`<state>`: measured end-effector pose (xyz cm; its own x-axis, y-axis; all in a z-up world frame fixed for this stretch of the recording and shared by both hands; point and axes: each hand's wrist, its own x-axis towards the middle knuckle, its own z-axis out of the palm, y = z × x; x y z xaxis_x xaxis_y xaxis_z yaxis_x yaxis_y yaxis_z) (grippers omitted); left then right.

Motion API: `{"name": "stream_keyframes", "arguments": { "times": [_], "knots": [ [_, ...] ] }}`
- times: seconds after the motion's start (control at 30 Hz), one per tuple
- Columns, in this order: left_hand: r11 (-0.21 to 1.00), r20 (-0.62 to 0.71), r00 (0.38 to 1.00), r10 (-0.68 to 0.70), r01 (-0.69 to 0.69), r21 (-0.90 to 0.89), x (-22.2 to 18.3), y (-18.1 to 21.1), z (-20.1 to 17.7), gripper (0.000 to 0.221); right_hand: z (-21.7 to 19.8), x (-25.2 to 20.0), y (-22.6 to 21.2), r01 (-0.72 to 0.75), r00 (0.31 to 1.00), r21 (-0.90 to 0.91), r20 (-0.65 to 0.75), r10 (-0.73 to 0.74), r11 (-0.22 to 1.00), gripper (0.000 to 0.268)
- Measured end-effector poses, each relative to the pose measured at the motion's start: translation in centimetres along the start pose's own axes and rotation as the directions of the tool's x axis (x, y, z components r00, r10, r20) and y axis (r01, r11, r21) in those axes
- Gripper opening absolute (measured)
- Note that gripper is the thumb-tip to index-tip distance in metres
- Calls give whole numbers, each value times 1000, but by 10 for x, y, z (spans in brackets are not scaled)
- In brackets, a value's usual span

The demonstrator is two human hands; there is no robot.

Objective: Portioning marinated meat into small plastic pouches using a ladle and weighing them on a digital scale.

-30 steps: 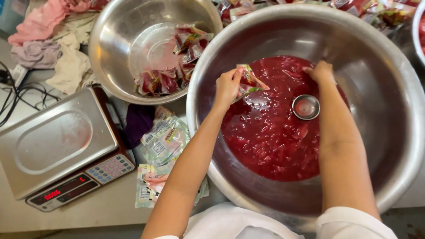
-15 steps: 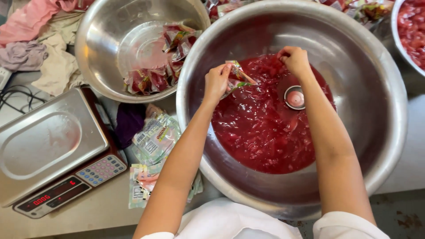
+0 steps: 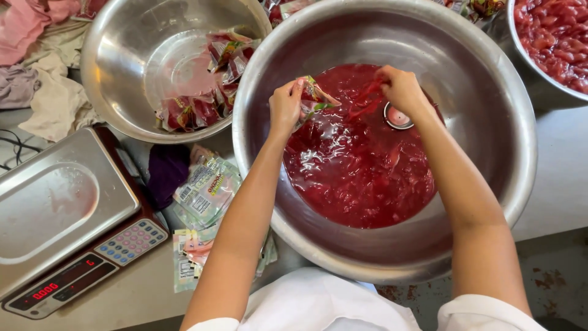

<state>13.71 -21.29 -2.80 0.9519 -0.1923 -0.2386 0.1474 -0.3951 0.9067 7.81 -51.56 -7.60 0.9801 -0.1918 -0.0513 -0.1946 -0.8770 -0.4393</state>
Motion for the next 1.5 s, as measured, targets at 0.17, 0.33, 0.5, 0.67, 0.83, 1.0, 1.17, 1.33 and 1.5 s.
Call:
{"name": "stream_keyframes", "arguments": {
  "times": [0.17,0.33,0.5,0.67,0.83,1.0,1.17,1.33,1.5],
  "knots": [
    [1000,-53,998,-19,19,-13,11,-9,2,34,48,-61,-56,96,974,-229,221,-44,969,25],
    [1000,-48,999,1,-2,-20,17,-17,8,35,109,-66,-60,243,941,-404,320,-113,882,37],
    [999,-41,999,5,-7,-37,12,-14,7,35,144,-28,-12,147,989,-563,108,-104,814,37],
    [1000,-35,999,-14,14,-9,15,-18,10,36,150,-49,-35,268,962,-377,152,-226,886,48],
    [1000,-25,999,26,-27,-12,17,-18,10,36,172,-64,-29,391,874,-537,-38,-485,747,34],
    [999,-17,999,33,-33,-1,11,-16,10,35,162,-64,-27,352,922,-297,-52,-383,888,26],
    [999,-19,999,37,-37,-9,14,-17,12,34,172,-69,-38,370,926,-274,30,-377,888,23],
    [999,-1,999,38,-38,-10,11,-25,9,33,112,-74,-61,-342,911,812,409,-44,473,27],
    [998,-10,999,48,-48,-28,14,-25,12,33,14,-86,-95,-208,960,785,280,-33,584,17]
  ]
}}
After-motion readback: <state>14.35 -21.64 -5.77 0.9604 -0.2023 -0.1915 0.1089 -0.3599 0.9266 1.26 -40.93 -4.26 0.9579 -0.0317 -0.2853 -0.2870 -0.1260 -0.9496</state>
